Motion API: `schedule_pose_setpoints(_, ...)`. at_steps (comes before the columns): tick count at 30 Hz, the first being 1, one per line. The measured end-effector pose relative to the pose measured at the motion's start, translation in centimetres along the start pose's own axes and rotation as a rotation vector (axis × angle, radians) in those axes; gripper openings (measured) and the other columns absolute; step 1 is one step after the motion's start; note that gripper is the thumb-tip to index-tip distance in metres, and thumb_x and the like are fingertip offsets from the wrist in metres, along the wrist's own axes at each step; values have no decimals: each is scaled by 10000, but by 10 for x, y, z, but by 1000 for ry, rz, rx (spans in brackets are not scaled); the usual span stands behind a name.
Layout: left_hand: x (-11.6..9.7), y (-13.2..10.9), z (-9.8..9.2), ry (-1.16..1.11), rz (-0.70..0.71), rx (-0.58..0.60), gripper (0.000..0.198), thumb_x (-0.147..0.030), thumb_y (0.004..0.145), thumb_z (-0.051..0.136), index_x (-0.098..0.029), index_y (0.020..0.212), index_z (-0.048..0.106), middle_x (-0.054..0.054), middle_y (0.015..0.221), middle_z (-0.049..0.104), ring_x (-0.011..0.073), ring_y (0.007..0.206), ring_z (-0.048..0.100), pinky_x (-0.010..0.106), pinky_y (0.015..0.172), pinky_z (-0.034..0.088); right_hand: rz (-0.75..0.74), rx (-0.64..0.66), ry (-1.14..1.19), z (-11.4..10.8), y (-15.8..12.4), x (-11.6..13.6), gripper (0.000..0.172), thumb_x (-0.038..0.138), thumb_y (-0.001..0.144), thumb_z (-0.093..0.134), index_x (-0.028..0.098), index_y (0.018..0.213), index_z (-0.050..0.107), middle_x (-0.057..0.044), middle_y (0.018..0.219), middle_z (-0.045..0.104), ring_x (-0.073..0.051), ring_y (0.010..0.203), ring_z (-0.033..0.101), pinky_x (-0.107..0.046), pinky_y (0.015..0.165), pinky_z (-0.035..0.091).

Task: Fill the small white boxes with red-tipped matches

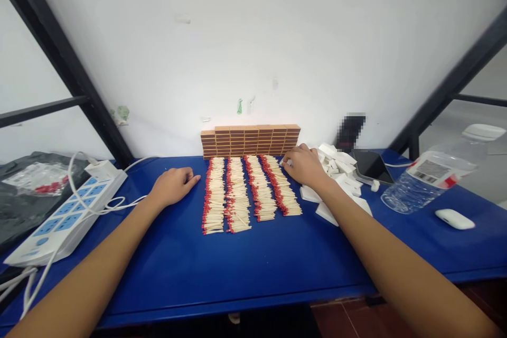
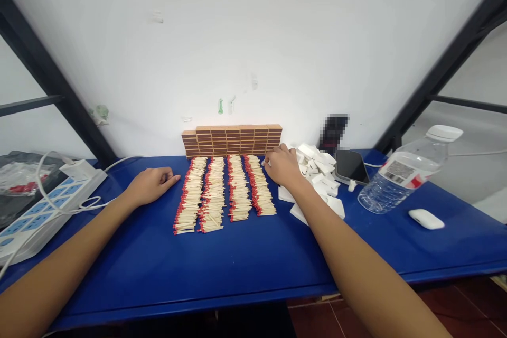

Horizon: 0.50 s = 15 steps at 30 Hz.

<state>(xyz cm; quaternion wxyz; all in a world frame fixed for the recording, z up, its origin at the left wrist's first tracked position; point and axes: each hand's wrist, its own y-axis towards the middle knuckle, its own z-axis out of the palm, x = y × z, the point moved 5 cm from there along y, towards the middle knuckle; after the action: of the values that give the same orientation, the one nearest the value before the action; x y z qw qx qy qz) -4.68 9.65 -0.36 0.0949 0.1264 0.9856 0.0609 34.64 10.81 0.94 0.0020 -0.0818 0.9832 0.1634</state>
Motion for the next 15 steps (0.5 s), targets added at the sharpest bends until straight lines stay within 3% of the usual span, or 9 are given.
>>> schedule_pose_setpoints(15,-1,1,1,25,-20,19,409,-571,1031,481,-253,783,551,41,746,685,252,739,648,337,643,332,12,15,6,6,1,-2,271,235,1011,538,184,1004,805,-156,1226,785,-360,1243,562,-484,959,386)
